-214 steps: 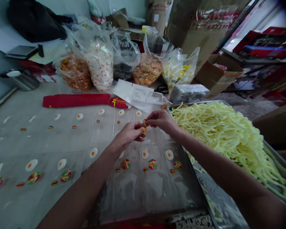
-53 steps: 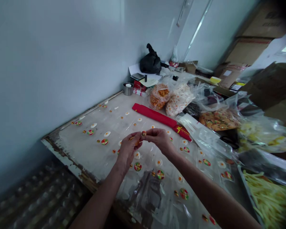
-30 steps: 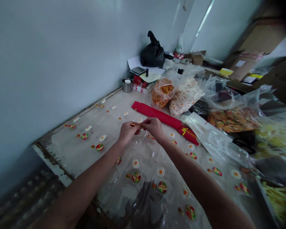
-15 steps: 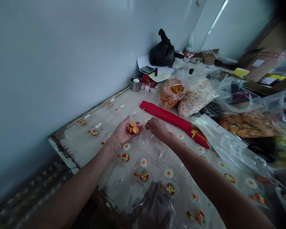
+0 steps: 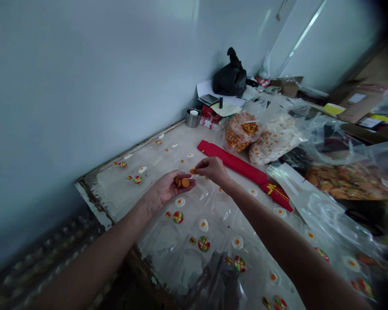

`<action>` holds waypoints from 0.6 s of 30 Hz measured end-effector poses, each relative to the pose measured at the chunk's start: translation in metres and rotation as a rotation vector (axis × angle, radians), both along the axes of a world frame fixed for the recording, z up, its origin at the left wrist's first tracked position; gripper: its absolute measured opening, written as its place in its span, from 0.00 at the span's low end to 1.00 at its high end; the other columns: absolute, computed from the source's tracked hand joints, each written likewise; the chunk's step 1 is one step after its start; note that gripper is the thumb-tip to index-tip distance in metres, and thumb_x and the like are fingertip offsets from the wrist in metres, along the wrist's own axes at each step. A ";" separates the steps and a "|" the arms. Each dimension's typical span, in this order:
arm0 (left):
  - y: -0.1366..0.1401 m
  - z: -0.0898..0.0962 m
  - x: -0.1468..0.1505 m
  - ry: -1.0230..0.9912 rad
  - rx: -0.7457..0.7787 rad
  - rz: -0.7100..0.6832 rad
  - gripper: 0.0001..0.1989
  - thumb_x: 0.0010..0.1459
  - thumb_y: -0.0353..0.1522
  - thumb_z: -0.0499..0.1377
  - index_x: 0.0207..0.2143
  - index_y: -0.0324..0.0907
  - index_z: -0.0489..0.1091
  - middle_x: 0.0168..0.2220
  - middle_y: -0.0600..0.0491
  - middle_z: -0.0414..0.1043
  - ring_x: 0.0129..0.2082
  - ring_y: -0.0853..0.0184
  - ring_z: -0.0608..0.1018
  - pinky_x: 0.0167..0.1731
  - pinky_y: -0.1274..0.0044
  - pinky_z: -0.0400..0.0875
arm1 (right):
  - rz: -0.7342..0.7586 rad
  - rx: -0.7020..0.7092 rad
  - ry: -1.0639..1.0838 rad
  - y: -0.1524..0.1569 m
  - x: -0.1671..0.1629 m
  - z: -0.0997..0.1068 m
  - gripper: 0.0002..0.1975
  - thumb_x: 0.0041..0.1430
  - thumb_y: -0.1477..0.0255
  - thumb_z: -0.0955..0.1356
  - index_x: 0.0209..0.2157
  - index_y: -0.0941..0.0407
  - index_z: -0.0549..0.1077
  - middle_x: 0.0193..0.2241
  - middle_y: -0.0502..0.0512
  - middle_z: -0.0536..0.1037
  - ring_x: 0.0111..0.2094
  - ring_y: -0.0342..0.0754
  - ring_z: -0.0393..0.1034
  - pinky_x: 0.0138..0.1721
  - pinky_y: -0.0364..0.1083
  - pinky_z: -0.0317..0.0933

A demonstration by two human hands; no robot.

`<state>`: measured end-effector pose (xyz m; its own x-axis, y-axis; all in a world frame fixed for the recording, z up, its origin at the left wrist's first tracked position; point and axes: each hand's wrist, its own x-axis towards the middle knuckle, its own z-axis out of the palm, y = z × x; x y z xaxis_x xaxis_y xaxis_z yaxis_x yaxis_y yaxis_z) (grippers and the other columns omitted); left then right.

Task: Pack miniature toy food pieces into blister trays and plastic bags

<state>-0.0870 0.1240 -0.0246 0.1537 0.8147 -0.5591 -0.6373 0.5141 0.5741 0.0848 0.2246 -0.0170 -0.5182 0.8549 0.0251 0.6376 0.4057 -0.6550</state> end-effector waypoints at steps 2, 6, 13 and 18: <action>-0.001 0.002 -0.015 0.008 0.057 0.038 0.13 0.57 0.21 0.56 0.43 0.28 0.75 0.42 0.35 0.79 0.40 0.58 0.84 0.43 0.72 0.80 | -0.063 0.201 -0.124 0.013 -0.008 -0.008 0.08 0.60 0.70 0.70 0.39 0.57 0.82 0.30 0.54 0.82 0.31 0.47 0.75 0.33 0.42 0.62; -0.001 0.000 -0.038 0.085 0.180 -0.003 0.19 0.51 0.16 0.61 0.47 0.31 0.75 0.47 0.35 0.79 0.44 0.58 0.83 0.44 0.75 0.80 | 0.038 0.330 -0.263 0.030 -0.028 -0.022 0.11 0.60 0.78 0.67 0.39 0.58 0.82 0.41 0.61 0.82 0.44 0.53 0.75 0.44 0.46 0.62; 0.000 -0.008 -0.045 0.309 0.165 0.118 0.13 0.49 0.24 0.72 0.38 0.33 0.78 0.39 0.39 0.81 0.34 0.60 0.84 0.32 0.77 0.79 | 0.126 0.278 -0.194 0.014 -0.032 -0.015 0.14 0.63 0.76 0.66 0.48 0.58 0.80 0.40 0.59 0.82 0.41 0.51 0.75 0.42 0.46 0.63; 0.003 -0.006 -0.043 0.529 0.178 0.127 0.14 0.43 0.28 0.75 0.33 0.35 0.78 0.30 0.42 0.81 0.26 0.63 0.82 0.26 0.78 0.74 | 0.168 -0.314 0.321 -0.010 -0.039 -0.012 0.16 0.58 0.60 0.71 0.41 0.58 0.81 0.28 0.53 0.80 0.28 0.45 0.72 0.29 0.42 0.63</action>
